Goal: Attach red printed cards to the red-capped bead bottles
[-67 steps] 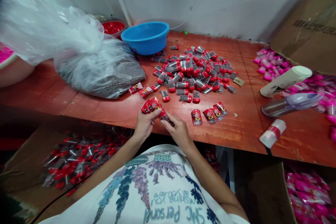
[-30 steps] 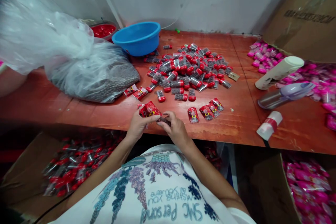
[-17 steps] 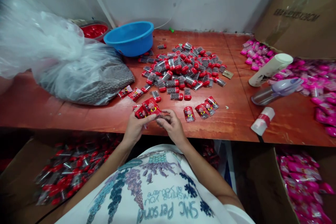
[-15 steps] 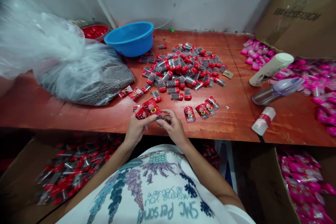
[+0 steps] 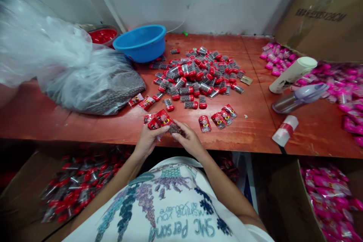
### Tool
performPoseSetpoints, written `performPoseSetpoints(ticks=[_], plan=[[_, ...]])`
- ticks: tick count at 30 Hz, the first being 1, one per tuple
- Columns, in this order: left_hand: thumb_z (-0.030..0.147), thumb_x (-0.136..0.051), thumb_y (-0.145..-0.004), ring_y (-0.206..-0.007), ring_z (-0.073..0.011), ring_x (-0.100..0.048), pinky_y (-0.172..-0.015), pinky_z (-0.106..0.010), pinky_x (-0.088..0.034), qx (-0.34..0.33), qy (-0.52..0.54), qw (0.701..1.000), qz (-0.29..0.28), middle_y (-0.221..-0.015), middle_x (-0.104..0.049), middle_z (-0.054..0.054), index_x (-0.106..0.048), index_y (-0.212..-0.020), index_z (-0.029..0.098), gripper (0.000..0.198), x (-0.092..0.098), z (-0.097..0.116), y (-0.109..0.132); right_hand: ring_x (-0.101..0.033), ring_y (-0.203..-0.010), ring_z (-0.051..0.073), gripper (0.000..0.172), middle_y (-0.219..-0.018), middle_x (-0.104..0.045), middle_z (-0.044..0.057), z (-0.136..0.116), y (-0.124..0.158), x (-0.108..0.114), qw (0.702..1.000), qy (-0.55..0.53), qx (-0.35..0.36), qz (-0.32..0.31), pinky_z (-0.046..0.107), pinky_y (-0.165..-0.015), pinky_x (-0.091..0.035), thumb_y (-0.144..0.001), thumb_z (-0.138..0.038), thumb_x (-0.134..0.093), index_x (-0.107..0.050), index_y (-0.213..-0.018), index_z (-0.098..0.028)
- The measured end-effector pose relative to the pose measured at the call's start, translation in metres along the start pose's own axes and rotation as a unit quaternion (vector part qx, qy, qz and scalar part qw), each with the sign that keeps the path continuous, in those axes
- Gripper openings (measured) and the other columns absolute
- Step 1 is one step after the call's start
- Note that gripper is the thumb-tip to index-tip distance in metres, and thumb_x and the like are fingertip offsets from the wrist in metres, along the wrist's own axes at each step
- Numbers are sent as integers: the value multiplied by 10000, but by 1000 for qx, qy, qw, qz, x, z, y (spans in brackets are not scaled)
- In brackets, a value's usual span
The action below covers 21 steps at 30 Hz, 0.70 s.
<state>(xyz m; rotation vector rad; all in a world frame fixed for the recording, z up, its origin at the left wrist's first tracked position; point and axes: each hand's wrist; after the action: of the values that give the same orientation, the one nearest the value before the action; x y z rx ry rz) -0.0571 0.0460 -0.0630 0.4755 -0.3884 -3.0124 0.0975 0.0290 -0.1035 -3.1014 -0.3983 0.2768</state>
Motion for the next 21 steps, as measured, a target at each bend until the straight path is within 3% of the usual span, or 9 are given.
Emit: performPoseSetpoints(ticks=[3, 5, 11, 16, 19, 21], plan=[[175, -819, -568, -774, -181, -668, -789, -312, -508, 24, -9, 999, -27, -872, -729, -45, -679, -929, 147, 388, -2, -5, 3, -621, -950, 178, 529, -1161, -613, 45, 1, -1, 1, 999, -33, -15, 24, 285, -741, -556, -789, -344, -654, -514, -1295, -275], [189, -818, -578, -765, -178, -665, -776, -310, -511, 30, -3, 999, -35, -871, -727, -49, -675, -941, 146, 392, -3, -8, 4, -622, -933, 172, 504, -1126, -629, 42, 0, -1, 1, 999, -38, -11, 34, 286, -754, -553, -784, -328, -661, -537, -1269, -265], [217, -825, -573, -624, -129, -624, -638, -257, -517, 14, 26, 1000, 7, -724, -687, -4, -660, -793, 144, 285, -4, -9, 3, -631, -877, 174, 471, -1090, -644, 37, -1, -1, 6, 998, -38, -36, 25, 290, -702, -566, -754, -334, -678, -582, -1208, -255], [198, -836, -551, -675, -150, -645, -657, -278, -545, 43, 43, 998, -24, -783, -703, -30, -659, -845, 135, 349, -11, -13, 2, -622, -715, 152, 313, -802, -671, 3, 2, -1, 7, 994, -25, -46, 97, 272, -644, -540, -688, -334, -737, -663, -960, -199], [205, -818, -581, -691, -170, -658, -639, -309, -570, 90, 76, 993, -22, -822, -711, -52, -660, -858, 134, 327, -13, -16, 0, -610, -689, 151, 312, -799, -669, 10, 2, 2, 21, 990, 12, -49, 135, 260, -604, -515, -687, -345, -733, -667, -949, -190], [208, -793, -609, -721, -189, -668, -650, -342, -584, 121, 104, 987, -4, -861, -715, -67, -661, -895, 137, 323, -10, -15, -2, -610, -698, 160, 345, -847, -675, 30, 2, 8, 42, 979, 50, -49, 194, 271, -603, -508, -710, -377, -708, -660, -992, -184]])
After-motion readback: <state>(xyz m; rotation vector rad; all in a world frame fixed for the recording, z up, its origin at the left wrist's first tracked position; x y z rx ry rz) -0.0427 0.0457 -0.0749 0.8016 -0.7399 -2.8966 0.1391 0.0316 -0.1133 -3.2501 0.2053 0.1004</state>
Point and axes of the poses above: each hand's wrist, its own y-axis away from the middle knuckle, its own x-axis out of the back of the hand, z = x × y
